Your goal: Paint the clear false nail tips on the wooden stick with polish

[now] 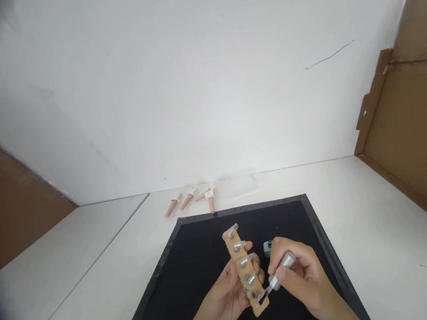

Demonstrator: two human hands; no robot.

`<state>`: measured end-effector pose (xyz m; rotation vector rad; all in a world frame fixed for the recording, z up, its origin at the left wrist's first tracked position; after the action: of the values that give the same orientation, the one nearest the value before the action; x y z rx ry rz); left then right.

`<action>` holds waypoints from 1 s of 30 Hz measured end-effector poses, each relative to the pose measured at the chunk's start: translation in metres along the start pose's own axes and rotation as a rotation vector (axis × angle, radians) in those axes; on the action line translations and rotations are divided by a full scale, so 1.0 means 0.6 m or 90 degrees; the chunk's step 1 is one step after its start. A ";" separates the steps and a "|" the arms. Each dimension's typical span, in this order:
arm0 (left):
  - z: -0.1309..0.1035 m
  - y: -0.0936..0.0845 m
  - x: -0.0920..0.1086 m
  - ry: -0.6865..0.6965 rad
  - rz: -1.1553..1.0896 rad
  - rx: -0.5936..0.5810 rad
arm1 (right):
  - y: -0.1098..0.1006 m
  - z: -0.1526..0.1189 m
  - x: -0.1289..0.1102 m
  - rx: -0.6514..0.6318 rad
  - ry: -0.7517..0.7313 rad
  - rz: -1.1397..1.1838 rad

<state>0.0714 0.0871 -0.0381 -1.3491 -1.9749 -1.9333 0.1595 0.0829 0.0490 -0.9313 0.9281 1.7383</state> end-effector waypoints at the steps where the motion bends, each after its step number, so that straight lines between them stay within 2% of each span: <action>1: 0.001 0.002 0.000 0.000 -0.002 -0.001 | 0.004 0.000 -0.001 -0.015 0.003 -0.008; 3: 0.002 0.004 -0.001 0.005 -0.010 -0.006 | 0.008 -0.001 -0.002 -0.028 0.006 -0.031; 10: -0.003 -0.003 -0.003 0.003 -0.028 -0.003 | -0.012 0.000 -0.006 0.041 -0.033 -0.047; 17: -0.001 0.002 -0.001 -0.004 -0.021 0.022 | 0.018 0.004 -0.027 -0.032 -0.029 -0.063; 24: -0.004 -0.007 -0.003 -0.003 -0.040 0.009 | -0.003 -0.002 -0.009 0.011 -0.038 -0.056; 30: -0.004 0.004 0.003 -0.008 -0.049 0.005 | 0.019 0.003 -0.029 -0.042 -0.041 -0.043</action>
<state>0.0706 0.0856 -0.0348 -1.3052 -2.0684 -1.9512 0.1535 0.0752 0.0671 -0.9334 0.7936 1.7394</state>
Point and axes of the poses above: each hand's wrist, its own z-axis towards the middle knuckle, its own y-axis out of the palm, x = y × z, the point moved 10 cm from there along z, towards the middle knuckle, and after that the axes turned 4 degrees about x, right-handed, at the moved point
